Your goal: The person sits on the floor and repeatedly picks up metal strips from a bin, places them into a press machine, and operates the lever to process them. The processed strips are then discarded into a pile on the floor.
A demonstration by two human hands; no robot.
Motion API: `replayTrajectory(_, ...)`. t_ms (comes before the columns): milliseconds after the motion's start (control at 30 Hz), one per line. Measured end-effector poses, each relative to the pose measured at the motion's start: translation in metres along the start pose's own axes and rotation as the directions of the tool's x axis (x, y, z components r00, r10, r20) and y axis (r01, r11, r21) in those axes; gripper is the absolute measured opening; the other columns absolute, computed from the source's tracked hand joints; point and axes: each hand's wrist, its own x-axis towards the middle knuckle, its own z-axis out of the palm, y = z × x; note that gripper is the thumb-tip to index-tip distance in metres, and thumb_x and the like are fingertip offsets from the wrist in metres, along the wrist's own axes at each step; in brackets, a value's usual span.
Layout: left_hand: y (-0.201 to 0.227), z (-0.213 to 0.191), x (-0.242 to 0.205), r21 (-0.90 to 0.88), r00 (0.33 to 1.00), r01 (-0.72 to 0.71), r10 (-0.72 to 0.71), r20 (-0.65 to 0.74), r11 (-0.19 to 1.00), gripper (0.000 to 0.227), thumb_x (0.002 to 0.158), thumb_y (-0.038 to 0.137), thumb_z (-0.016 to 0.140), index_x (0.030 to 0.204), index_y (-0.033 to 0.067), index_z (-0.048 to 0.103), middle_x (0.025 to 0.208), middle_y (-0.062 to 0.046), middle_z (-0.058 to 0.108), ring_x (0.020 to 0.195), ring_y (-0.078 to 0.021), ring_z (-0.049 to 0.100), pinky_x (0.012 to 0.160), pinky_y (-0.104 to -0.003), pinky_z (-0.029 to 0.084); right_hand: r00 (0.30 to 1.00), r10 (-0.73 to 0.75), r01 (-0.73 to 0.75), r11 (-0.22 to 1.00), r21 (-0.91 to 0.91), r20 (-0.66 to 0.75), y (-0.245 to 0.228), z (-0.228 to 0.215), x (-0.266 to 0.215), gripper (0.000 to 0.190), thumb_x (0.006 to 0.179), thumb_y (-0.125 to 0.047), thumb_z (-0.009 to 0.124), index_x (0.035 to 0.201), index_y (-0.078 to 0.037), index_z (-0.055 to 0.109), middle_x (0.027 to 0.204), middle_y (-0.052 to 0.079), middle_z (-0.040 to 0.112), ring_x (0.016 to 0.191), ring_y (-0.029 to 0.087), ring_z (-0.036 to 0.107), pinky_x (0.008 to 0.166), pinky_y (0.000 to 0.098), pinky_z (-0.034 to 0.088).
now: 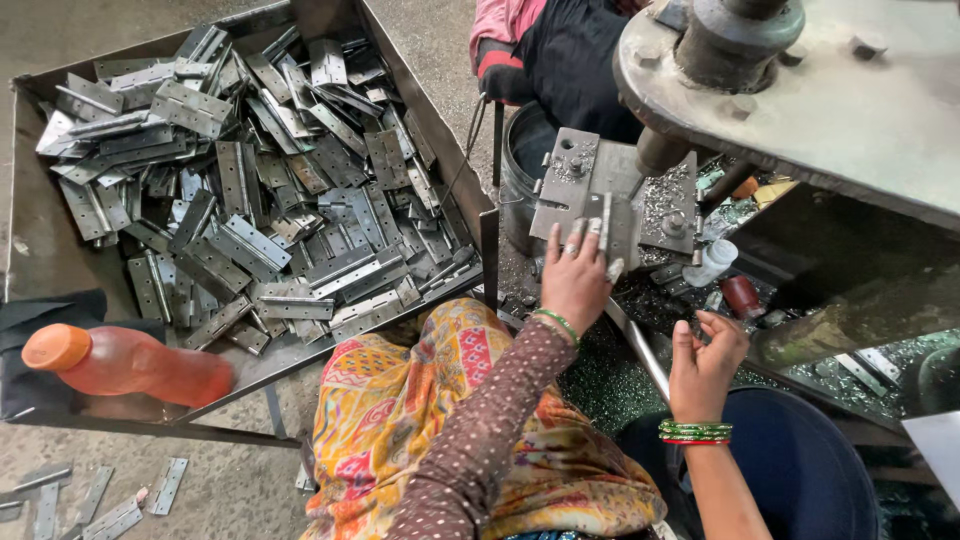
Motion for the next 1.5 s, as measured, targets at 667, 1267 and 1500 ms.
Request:
replayTrajectory(667,-0.006,0.009,-0.003,-0.094,0.983,-0.020,0.003,-0.185,0.995,0.025,0.091,0.016,0.058,0.105,0.0011,0.074,0.136,-0.017,0.063,0.132,-0.0309,0.059,0.125,-0.049,0.028,0.735,0.269,0.167,0.818,-0.550,0.623,0.095,0.041,-0.023,0.056,0.088,-0.044,0.070,0.114,0.000,0.045,0.079,0.030,0.071,0.076,0.048,0.070,0.065,0.0560,0.056)
replayTrajectory(1267,-0.006,0.030,0.020,-0.076,0.972,-0.005,-0.013,-0.234,0.997,0.030,0.096,0.022,0.054,0.107,0.0026,0.074,0.134,-0.016,0.064,0.132,-0.0300,0.057,0.123,-0.050,0.027,0.707,0.257,0.240,0.789,-0.566,0.659,0.100,0.034,0.008,0.059,0.087,-0.052,0.072,0.102,0.001,0.051,0.077,0.029,0.071,0.073,0.047,0.070,0.063,0.0543,0.056)
replayTrajectory(1500,-0.008,0.037,0.037,-0.055,0.996,0.031,-0.035,-0.081,0.998,0.024,0.094,0.016,0.055,0.104,0.0042,0.074,0.131,-0.014,0.065,0.129,-0.0293,0.059,0.124,-0.049,0.028,0.840,0.191,0.119,0.849,-0.516,0.508,0.113,0.058,-0.085,0.050,0.095,-0.040,0.061,0.116,0.002,0.046,0.077,0.026,0.071,0.066,0.045,0.070,0.055,0.0537,0.055)
